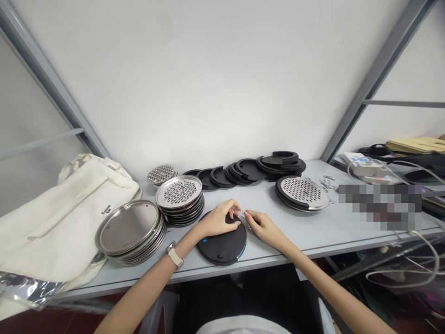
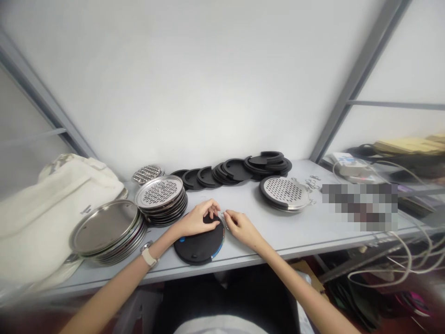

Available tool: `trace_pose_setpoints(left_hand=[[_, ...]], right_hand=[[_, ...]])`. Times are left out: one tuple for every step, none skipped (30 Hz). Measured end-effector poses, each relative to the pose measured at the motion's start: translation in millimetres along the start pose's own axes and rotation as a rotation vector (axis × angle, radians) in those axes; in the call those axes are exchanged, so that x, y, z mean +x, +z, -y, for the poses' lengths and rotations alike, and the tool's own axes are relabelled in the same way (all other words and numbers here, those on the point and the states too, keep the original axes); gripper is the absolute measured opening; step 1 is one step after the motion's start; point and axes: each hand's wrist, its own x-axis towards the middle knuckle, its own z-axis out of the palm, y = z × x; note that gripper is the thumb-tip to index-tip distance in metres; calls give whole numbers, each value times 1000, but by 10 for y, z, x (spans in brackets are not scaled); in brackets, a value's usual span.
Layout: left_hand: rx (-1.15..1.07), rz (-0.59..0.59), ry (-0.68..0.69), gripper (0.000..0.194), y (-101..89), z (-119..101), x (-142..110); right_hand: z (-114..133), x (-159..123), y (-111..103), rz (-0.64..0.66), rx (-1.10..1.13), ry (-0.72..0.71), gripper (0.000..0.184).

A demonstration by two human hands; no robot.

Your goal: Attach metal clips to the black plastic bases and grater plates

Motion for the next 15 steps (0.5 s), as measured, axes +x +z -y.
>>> trace_pose_setpoints(left_hand=[[64,-4,8,26,-8,-6,-10],[150,-5,16,23,-18,-12,-21],[251,-3,27,20,-30,-18,-32],[358,6,39,18,-43,-23,-43],[458,20,53,18,-56,-29,-52],[540,40,67,20,-67,-33,-59],[598,61,81,22,-75,-36,-65],[636,81,95,23,-81,-39,-69],[660,98,112,23,-84,-41,-71],[674,113,132,22,-84,-42,-72],[681,125,154,21,-82,-43,-72],[681,136,174,19,-77,-43,-72],[678,147,194,18,-71,-43,-71],[672,158,213,17,-64,-42,-71],[665,168,230,16,-57,-41,-70]], right_hand=[[11,-3,0,-1,-12,-3,36],[24,-5,-2,-1,-24,-6,36],[39,-7,-3,-3,-34,-9,35],[55,-9,-6,-4,-42,-12,35],[69,-11,-8,-3,-49,-16,35],[82,-13,-11,-2,-54,-20,35],[91,-15,-13,0,-60,-23,35],[98,-17,-14,3,-65,-26,35],[101,-19,-13,6,-72,-29,35],[102,-21,-11,10,-78,-32,35],[102,-22,-8,16,-85,-35,35],[100,-22,-3,24,-94,-38,35],[98,-21,3,32,-105,-42,35],[97,-21,9,40,-118,-47,34],[97,-20,14,48,-132,-52,34]])
